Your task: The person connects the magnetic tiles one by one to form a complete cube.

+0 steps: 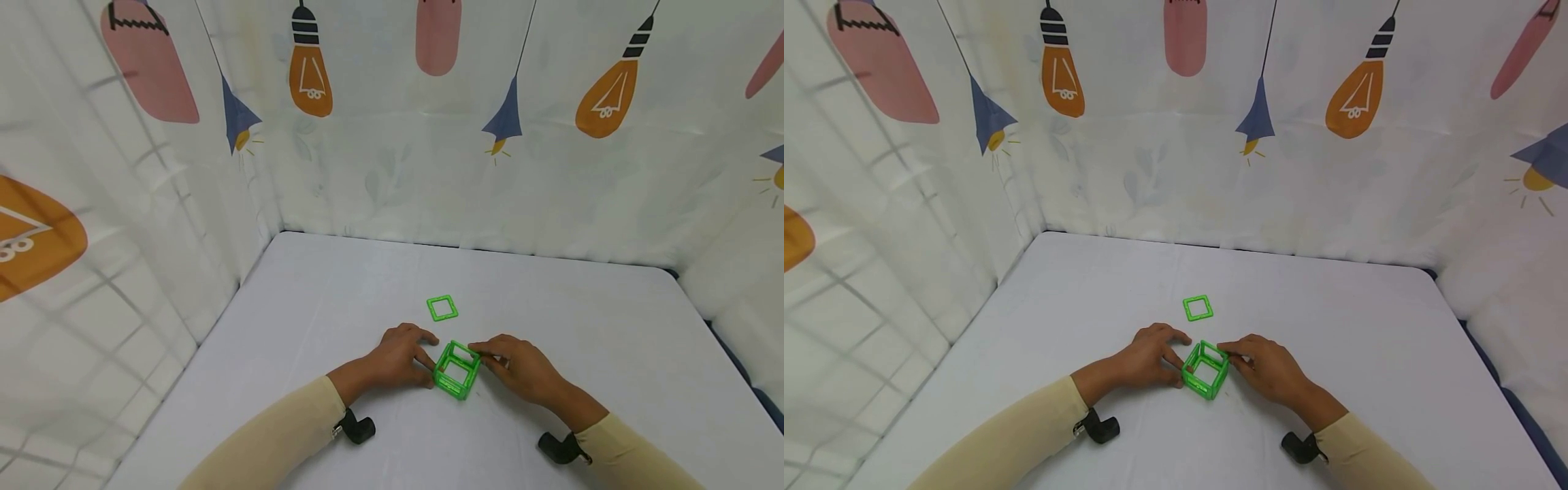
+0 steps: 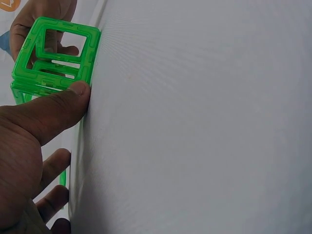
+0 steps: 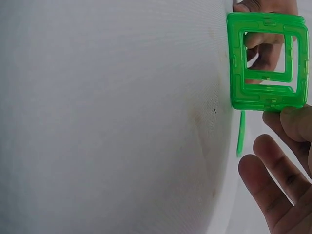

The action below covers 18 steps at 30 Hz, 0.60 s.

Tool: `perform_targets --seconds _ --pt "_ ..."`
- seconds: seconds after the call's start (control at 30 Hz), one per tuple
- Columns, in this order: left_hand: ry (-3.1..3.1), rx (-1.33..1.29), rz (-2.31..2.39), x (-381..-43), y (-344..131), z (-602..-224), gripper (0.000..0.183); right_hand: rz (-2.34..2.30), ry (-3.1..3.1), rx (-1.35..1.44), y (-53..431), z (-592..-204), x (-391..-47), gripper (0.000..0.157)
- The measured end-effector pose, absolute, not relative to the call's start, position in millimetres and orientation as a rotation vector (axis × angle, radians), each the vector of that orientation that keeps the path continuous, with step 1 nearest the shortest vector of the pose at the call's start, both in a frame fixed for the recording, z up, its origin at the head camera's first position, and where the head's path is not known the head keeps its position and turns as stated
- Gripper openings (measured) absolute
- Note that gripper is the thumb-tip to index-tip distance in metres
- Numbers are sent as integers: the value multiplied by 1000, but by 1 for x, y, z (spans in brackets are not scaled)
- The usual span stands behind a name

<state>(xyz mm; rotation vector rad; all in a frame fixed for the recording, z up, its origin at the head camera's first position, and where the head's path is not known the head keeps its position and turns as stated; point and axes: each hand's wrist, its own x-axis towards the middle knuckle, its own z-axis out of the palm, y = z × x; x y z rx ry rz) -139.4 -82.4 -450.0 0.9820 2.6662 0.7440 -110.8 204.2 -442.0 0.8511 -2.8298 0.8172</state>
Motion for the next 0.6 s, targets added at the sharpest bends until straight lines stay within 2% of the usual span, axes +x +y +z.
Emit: perform_targets --seconds 0.27,0.43,0.6 --pt "2679 1003 731 -139 -82 -450 22 821 -2922 722 202 -441 -105 42" --pt "2682 1001 734 -139 -81 -449 22 827 -3073 545 199 -438 -97 57" --pt "2688 999 717 -139 -81 -450 23 780 -3142 505 196 -439 -90 77"
